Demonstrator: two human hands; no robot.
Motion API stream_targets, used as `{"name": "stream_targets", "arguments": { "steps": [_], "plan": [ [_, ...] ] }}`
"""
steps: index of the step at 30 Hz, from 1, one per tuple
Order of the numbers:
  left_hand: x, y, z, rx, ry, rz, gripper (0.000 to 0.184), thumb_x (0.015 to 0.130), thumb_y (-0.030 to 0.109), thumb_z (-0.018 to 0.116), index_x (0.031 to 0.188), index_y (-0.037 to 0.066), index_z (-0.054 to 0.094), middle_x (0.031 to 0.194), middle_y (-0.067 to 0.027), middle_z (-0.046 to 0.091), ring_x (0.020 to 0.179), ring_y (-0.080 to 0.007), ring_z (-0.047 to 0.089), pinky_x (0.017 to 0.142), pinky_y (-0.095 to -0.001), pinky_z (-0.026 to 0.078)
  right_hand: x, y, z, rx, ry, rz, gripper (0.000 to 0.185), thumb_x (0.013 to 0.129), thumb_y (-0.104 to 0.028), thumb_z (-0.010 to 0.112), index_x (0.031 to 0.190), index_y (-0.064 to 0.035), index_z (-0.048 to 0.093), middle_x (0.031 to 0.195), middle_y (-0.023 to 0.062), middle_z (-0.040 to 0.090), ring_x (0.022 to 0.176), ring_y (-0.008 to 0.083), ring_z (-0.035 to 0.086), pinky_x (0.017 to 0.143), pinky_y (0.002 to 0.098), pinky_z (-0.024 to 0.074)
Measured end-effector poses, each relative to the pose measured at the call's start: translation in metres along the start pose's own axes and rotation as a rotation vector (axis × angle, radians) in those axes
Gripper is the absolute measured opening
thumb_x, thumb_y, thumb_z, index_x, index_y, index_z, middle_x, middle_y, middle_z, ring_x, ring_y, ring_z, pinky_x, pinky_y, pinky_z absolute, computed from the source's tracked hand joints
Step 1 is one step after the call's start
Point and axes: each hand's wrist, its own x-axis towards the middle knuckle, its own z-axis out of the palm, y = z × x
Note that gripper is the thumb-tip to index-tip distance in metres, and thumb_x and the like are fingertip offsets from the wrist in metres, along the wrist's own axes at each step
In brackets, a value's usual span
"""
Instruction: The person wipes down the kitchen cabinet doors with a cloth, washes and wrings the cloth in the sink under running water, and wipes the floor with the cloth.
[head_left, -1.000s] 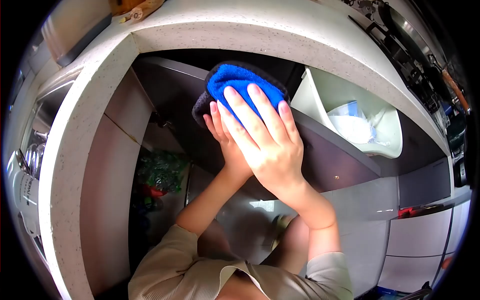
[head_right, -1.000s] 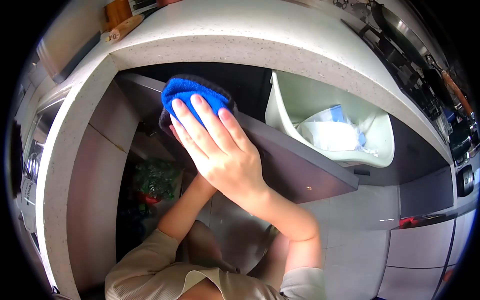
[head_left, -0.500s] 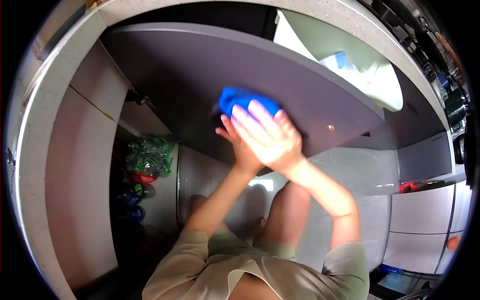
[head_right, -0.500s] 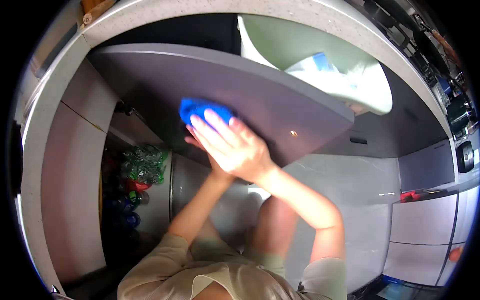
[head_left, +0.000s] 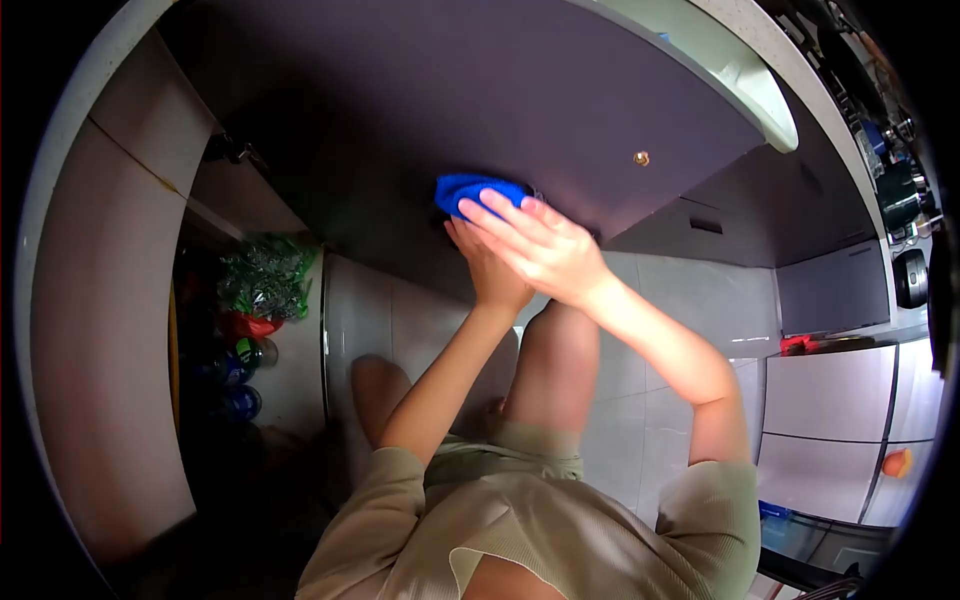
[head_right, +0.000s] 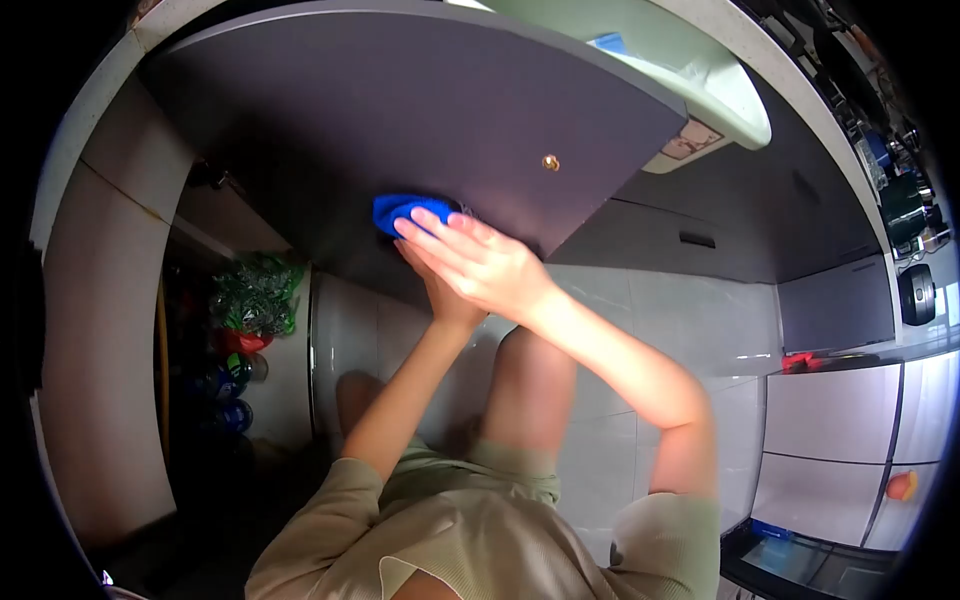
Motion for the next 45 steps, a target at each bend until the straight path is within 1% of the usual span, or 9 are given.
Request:
{"name": "stream_targets", "arguments": {
  "steps": [5, 10, 20, 23, 26, 31, 35, 42, 45],
  "plan": [
    [0.064, 0.042, -0.034, -0.092, 0.316, 0.234, 0.079, 0.086, 0.042, 0.049, 0.142, -0.002, 0.014, 0.149, -0.0220, 0.010, 0.137, -0.0442, 0.005, 0.108, -0.0591, 0.003, 0.037, 0.049, -0.059, -0.083, 0.025, 0.061, 0.029, 0.082, -0.018, 0.053, 0.107, -0.0145, 0.067, 0.123, -0.0001, 0.058, 0.121, 0.0188, 0.049, 0.111, 0.0362, 0.0218],
    [0.098, 0.095, -0.054, -0.164, 0.523, 0.279, 0.052, 0.089, 0.030, 0.042, 0.129, -0.003, 0.044, 0.142, -0.0196, 0.033, 0.135, -0.0360, 0.025, 0.110, -0.0523, 0.010, 0.040, 0.076, -0.087, -0.125, 0.147, 0.176, 0.026, 0.084, -0.015, 0.053, 0.103, -0.0103, 0.069, 0.116, 0.0036, 0.063, 0.118, 0.0224, 0.051, 0.112, 0.0368, 0.0151],
    [-0.036, 0.038, 0.022, -0.112, -0.020, -0.111, 0.077, 0.088, 0.041, 0.048, 0.142, -0.002, 0.012, 0.145, -0.0282, 0.011, 0.132, -0.0495, 0.012, 0.105, -0.0621, 0.011, -0.044, 0.001, -0.009, 0.040, -0.119, -0.089, 0.031, 0.084, -0.014, 0.047, 0.111, -0.0115, 0.063, 0.131, -0.0030, 0.051, 0.125, 0.0126, 0.044, 0.107, 0.0299, 0.0280],
    [-0.016, 0.042, 0.009, -0.041, -0.041, -0.101, 0.078, 0.088, 0.041, 0.048, 0.143, -0.001, 0.011, 0.146, -0.0269, 0.009, 0.133, -0.0490, 0.008, 0.105, -0.0633, 0.009, -0.016, 0.017, -0.029, 0.095, -0.238, -0.098, 0.033, 0.083, -0.015, 0.049, 0.113, -0.0117, 0.062, 0.131, -0.0022, 0.051, 0.124, 0.0136, 0.045, 0.108, 0.0306, 0.0271],
    [0.050, 0.051, -0.016, -0.214, 0.372, 0.095, 0.071, 0.088, 0.036, 0.044, 0.141, -0.004, 0.017, 0.147, -0.0230, 0.015, 0.138, -0.0409, 0.010, 0.109, -0.0551, 0.001, 0.028, 0.038, -0.052, 0.074, -0.069, 0.101, 0.032, 0.085, -0.012, 0.050, 0.114, -0.0090, 0.064, 0.127, 0.0067, 0.056, 0.124, 0.0252, 0.047, 0.109, 0.0375, 0.0223],
    [0.099, 0.033, -0.041, -0.098, 0.567, 0.224, 0.061, 0.088, 0.027, 0.045, 0.137, -0.004, 0.029, 0.145, -0.0204, 0.024, 0.138, -0.0352, 0.018, 0.112, -0.0479, 0.009, 0.061, 0.030, -0.044, 0.002, -0.039, 0.176, 0.040, 0.086, -0.012, 0.043, 0.124, -0.0085, 0.056, 0.137, 0.0073, 0.045, 0.132, 0.0257, 0.034, 0.112, 0.0393, 0.0086],
    [0.040, -0.008, -0.005, -0.055, 0.147, -0.111, 0.070, 0.089, 0.037, 0.049, 0.139, -0.004, 0.022, 0.141, -0.0321, 0.019, 0.133, -0.0471, 0.018, 0.107, -0.0573, 0.016, 0.034, -0.010, 0.001, 0.120, -0.244, 0.030, 0.049, 0.083, -0.011, 0.043, 0.132, -0.0126, 0.048, 0.144, 0.0036, 0.036, 0.136, 0.0214, 0.028, 0.112, 0.0401, 0.0151],
    [0.022, -0.018, -0.008, 0.039, 0.158, -0.125, 0.070, 0.089, 0.034, 0.049, 0.140, -0.005, 0.020, 0.142, -0.0332, 0.016, 0.133, -0.0492, 0.014, 0.106, -0.0600, 0.013, 0.048, -0.017, 0.009, 0.355, -0.192, -0.037, 0.041, 0.081, -0.009, 0.049, 0.121, -0.0072, 0.056, 0.131, 0.0067, 0.050, 0.124, 0.0213, 0.045, 0.103, 0.0374, 0.0358],
    [0.080, -0.018, -0.054, -0.178, 0.280, 0.000, 0.069, 0.088, 0.031, 0.049, 0.139, -0.006, 0.021, 0.144, -0.0303, 0.017, 0.135, -0.0447, 0.014, 0.107, -0.0573, 0.011, 0.081, 0.003, -0.013, 0.241, -0.064, 0.084, 0.042, 0.083, -0.006, 0.047, 0.125, -0.0071, 0.055, 0.134, 0.0078, 0.048, 0.127, 0.0238, 0.042, 0.108, 0.0392, 0.0260]
  ]
}}
